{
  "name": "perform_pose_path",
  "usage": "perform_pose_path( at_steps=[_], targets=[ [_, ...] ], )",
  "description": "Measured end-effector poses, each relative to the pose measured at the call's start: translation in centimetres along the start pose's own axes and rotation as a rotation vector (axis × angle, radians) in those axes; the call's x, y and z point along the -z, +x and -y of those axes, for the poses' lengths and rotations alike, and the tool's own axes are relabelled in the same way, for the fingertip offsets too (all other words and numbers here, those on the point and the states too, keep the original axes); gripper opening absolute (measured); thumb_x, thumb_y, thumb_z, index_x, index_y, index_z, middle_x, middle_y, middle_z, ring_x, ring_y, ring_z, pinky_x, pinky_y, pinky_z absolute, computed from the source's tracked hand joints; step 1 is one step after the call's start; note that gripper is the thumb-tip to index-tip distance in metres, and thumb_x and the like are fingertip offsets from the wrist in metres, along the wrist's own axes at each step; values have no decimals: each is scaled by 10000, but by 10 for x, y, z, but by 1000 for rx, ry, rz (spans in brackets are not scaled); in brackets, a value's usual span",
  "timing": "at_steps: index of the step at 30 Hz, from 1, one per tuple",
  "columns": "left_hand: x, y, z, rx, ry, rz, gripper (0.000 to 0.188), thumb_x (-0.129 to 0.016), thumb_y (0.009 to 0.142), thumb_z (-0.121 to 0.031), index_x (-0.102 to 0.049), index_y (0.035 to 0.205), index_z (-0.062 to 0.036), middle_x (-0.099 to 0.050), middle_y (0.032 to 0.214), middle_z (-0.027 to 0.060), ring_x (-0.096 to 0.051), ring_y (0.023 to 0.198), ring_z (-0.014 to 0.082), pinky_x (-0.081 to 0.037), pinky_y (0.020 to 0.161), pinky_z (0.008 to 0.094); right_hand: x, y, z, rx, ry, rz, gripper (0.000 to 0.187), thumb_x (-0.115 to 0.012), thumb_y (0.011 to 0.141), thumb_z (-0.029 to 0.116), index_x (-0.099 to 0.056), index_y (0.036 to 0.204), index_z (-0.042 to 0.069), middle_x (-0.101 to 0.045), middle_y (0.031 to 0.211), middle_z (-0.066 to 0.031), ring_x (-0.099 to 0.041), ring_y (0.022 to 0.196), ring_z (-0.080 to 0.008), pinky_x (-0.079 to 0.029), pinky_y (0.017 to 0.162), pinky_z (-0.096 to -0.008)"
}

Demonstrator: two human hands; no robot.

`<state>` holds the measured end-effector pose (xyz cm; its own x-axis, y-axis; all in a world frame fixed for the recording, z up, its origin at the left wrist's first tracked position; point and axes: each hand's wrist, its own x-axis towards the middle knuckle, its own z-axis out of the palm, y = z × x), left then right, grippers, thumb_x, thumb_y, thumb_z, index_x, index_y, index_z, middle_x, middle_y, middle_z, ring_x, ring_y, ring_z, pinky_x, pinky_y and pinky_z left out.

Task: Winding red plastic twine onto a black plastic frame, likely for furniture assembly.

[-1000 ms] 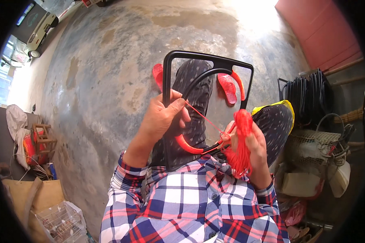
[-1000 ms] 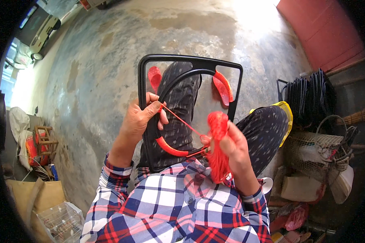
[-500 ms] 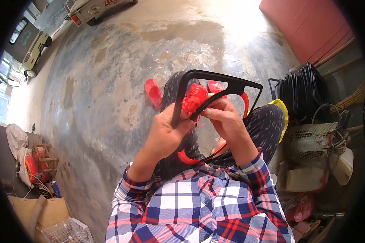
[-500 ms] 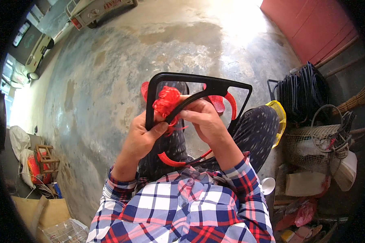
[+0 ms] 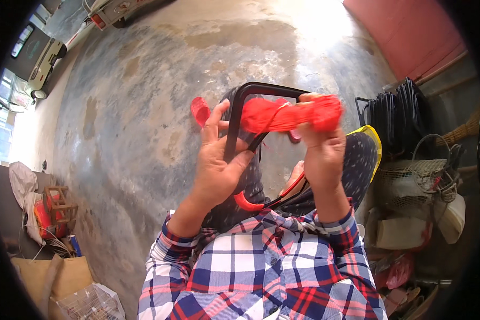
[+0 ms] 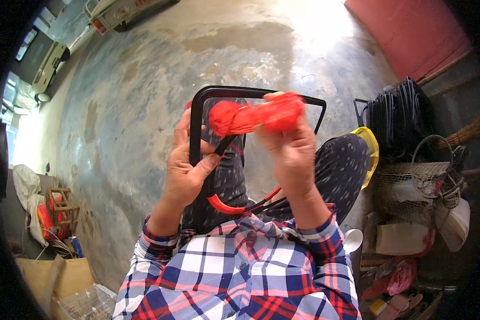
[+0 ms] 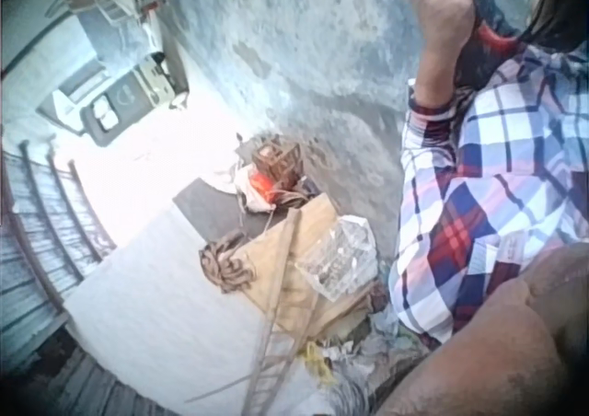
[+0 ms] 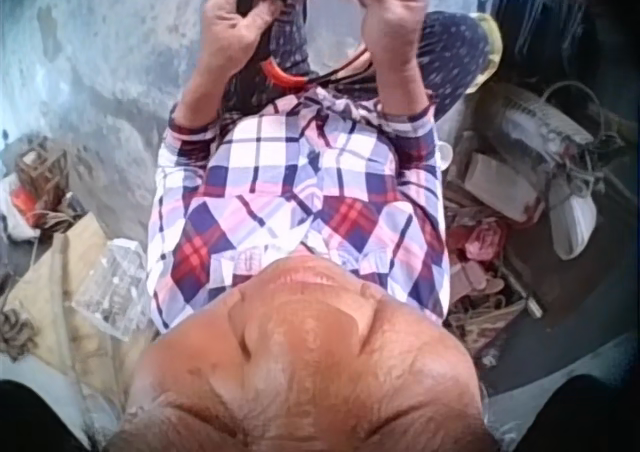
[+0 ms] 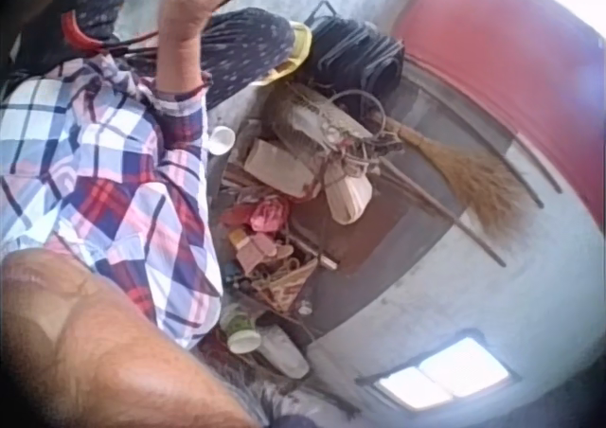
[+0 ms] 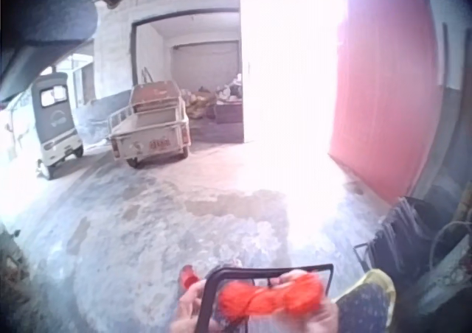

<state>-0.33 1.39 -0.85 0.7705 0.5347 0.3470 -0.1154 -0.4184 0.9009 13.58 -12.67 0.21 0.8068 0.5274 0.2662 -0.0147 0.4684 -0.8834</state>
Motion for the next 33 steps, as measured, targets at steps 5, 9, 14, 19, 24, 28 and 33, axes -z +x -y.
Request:
perform_pose_path(
  at_steps=[5,9,14,19,24,28,33],
  targets=[
    [18,-5,22,280,-231,30,78,-669,882,-62,-643,947,-27,-630,1192,161,-629,903,175,-503,804,315,25,-18,7,-103,388,135,496,-670,924,272,-502,1309,9,-586,1263,-142,-603,1102,-253,-462,984,-418],
    [24,-5,16,494,-370,81,121,-595,970,-116,-577,1032,-13,-699,806,119,-612,606,121,-494,577,236,20,-42,21,-315,414,467,560,-656,934,266,-424,1360,-14,-607,1150,-113,-613,988,-221,-483,888,-379],
    [29,-2,18,532,-431,124,144,-578,984,-137,-578,1011,4,-665,720,92,-613,606,128,-492,556,241,30,-71,-10,-419,64,374,379,-635,954,260,-508,1220,21,-583,990,-20,-571,855,-110,-476,785,-261],
    [24,1,12,548,-421,139,160,-591,977,-144,-595,1010,13,-659,725,88,-611,605,128,-495,562,242,36,-34,-29,-606,295,-20,252,-574,981,217,-522,1178,69,-622,870,-56,-614,711,-150,-516,649,-283],
    [18,-1,0,308,-105,132,131,-628,931,-73,-622,1023,20,-673,795,52,-605,723,107,-495,688,264,22,3,-55,-538,-205,100,206,-613,945,130,-656,1110,14,-676,1035,-45,-614,962,-119,-465,919,-288],
    [13,1,-4,287,-100,163,169,-672,869,-31,-647,1034,-2,-691,958,70,-641,887,130,-491,796,272,11,10,-46,-476,142,336,241,-644,916,113,-661,1135,14,-680,1087,-68,-617,1035,-155,-450,972,-315],
    [6,0,4,194,-225,26,235,-670,872,-30,-653,1106,-17,-650,1099,96,-646,959,159,-499,844,291,21,-3,-32,-432,56,114,322,-682,895,118,-622,1193,11,-668,1073,-62,-630,965,-126,-491,882,-283]
  ],
)
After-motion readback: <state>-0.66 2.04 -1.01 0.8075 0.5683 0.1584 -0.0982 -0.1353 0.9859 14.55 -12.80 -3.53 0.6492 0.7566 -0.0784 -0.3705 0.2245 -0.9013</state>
